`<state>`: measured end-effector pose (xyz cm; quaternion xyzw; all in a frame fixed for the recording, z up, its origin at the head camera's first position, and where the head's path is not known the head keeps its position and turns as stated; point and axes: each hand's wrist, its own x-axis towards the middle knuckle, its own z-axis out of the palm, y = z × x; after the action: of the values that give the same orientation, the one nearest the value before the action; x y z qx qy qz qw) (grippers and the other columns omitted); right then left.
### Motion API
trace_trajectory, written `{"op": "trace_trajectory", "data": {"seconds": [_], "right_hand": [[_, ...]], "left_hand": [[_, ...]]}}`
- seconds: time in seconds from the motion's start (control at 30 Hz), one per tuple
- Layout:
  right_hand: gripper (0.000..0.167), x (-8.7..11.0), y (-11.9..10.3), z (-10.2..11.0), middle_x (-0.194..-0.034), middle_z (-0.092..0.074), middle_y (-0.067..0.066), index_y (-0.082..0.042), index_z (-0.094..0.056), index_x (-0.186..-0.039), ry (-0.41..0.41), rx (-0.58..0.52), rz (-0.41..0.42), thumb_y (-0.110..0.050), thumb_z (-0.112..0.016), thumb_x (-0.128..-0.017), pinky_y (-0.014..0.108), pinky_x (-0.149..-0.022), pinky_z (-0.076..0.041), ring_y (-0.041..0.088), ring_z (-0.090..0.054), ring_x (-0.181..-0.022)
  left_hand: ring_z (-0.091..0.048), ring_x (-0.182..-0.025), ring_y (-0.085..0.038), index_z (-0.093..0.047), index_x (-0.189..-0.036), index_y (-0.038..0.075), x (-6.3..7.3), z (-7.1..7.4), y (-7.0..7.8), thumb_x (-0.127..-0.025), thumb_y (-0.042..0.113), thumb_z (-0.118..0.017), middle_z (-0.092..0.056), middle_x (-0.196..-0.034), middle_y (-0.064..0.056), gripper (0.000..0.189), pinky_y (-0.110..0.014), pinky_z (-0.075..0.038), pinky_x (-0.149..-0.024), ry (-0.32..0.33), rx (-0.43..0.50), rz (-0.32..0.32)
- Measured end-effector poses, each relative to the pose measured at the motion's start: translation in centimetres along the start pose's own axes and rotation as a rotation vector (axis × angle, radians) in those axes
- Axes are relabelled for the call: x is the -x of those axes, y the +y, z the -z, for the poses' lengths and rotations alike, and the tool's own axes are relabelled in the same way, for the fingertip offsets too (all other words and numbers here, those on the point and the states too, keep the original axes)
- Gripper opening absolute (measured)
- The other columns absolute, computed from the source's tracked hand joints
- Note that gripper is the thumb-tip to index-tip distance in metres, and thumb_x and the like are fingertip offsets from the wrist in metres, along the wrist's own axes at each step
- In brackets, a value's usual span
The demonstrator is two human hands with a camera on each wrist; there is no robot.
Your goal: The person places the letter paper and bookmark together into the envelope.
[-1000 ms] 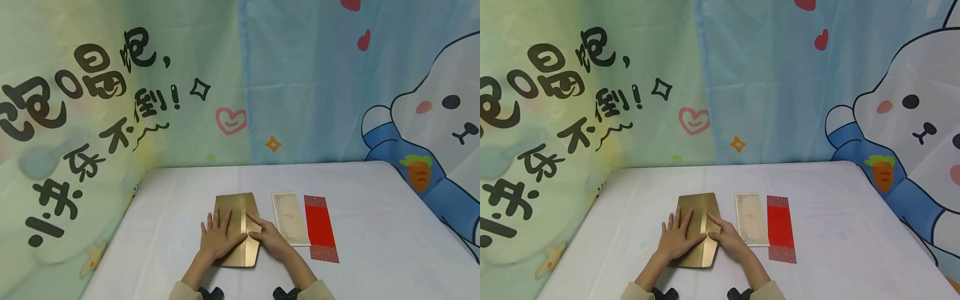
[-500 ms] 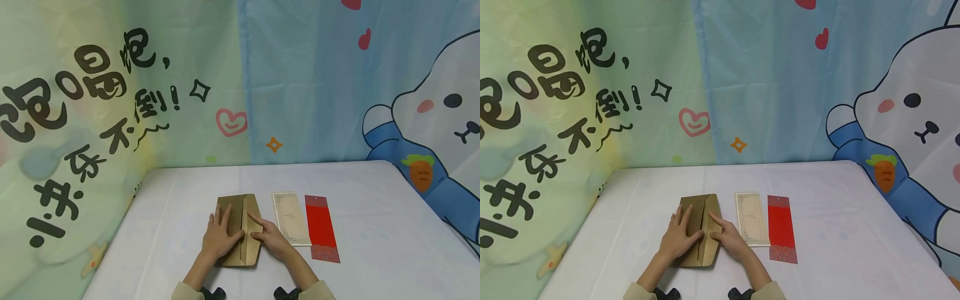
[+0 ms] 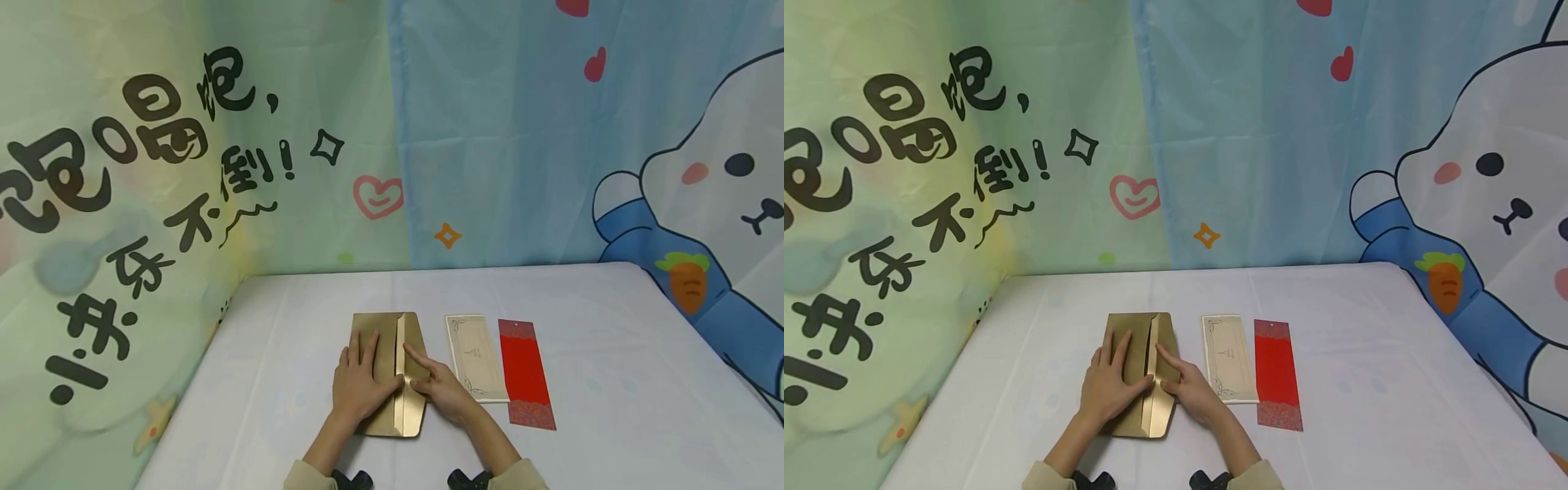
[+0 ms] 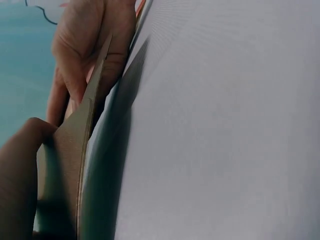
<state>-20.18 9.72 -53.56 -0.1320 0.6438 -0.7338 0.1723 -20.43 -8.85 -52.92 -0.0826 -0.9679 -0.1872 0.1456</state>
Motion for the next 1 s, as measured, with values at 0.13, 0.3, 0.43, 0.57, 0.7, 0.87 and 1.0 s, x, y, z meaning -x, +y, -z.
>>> {"op": "trace_trajectory", "data": {"seconds": [0.13,0.3,0.43,0.57,0.7,0.87,1.0], "right_hand": [[0.07,0.0,0.1,0.1,-0.152,-0.01,0.011,-0.017,-0.031,-0.145,-0.018,0.01,0.013,0.011,-0.05,-0.084,0.037,-0.081,-0.048,0.025,-0.049,-0.106],[0.069,0.0,0.2,0.2,-0.153,-0.013,0.005,-0.016,-0.03,-0.145,-0.04,0.01,0.023,0.01,-0.051,-0.085,0.038,-0.084,-0.047,0.026,-0.048,-0.112],[0.068,0.0,-0.1,0.1,-0.152,-0.012,0.011,-0.013,-0.028,-0.146,-0.05,0.029,0.03,0.011,-0.049,-0.086,0.033,-0.081,-0.048,0.021,-0.055,-0.101],[0.068,0.0,-0.3,0.1,-0.15,-0.016,0.017,-0.011,-0.029,-0.145,-0.025,0.096,0.034,0.01,-0.051,-0.085,0.029,-0.081,-0.046,0.018,-0.05,-0.097],[0.066,-0.1,-0.2,-0.2,-0.146,-0.029,0.017,-0.01,-0.037,-0.142,0.063,0.24,0.076,0.008,-0.056,-0.082,0.04,-0.096,-0.036,0.028,-0.039,-0.121],[0.062,-0.1,-0.1,-1.0,-0.136,-0.042,0.022,-0.009,-0.045,-0.137,0.211,0.559,0.136,0.001,-0.063,-0.079,0.048,-0.097,-0.033,0.037,-0.04,-0.123],[0.059,0.1,-0.5,-1.8,-0.139,-0.036,0.026,-0.002,-0.047,-0.134,0.289,0.852,0.212,-0.006,-0.067,-0.078,0.052,-0.096,-0.033,0.043,-0.039,-0.122]], "left_hand": [[-0.039,-0.119,-0.043,-0.032,-0.145,0.023,-0.1,-0.2,0.2,-0.067,0.073,-0.055,-0.016,-0.151,-0.014,0.095,-0.053,-0.039,-0.083,0.052,-0.001,0.012],[-0.049,-0.093,-0.035,-0.038,-0.142,0.023,-0.1,-0.5,0.1,-0.064,0.063,-0.06,-0.013,-0.152,-0.012,0.09,-0.041,-0.041,-0.071,0.092,0.02,0.033],[-0.048,-0.081,-0.032,-0.042,-0.14,0.024,-0.2,-0.5,0.1,-0.059,0.055,-0.063,-0.018,-0.151,-0.011,0.089,-0.035,-0.04,-0.062,0.101,0.047,0.044],[-0.048,-0.08,-0.033,-0.044,-0.139,0.022,-0.3,-0.4,0.2,-0.058,0.051,-0.064,-0.025,-0.148,-0.013,0.088,-0.032,-0.04,-0.055,0.09,0.065,0.054],[-0.048,-0.081,-0.035,-0.045,-0.139,0.021,-0.3,-0.5,0.2,-0.059,0.052,-0.063,-0.026,-0.147,-0.014,0.087,-0.031,-0.039,-0.052,0.073,0.061,0.061],[-0.047,-0.078,-0.037,-0.043,-0.139,0.022,-0.3,-0.5,0.1,-0.061,0.054,-0.059,-0.027,-0.148,-0.014,0.086,-0.029,-0.038,-0.051,0.036,0.003,0.086],[-0.048,-0.078,-0.039,-0.042,-0.14,0.023,-0.3,-0.6,0.0,-0.063,0.057,-0.057,-0.026,-0.148,-0.013,0.086,-0.03,-0.038,-0.051,0.014,-0.038,0.1]]}}
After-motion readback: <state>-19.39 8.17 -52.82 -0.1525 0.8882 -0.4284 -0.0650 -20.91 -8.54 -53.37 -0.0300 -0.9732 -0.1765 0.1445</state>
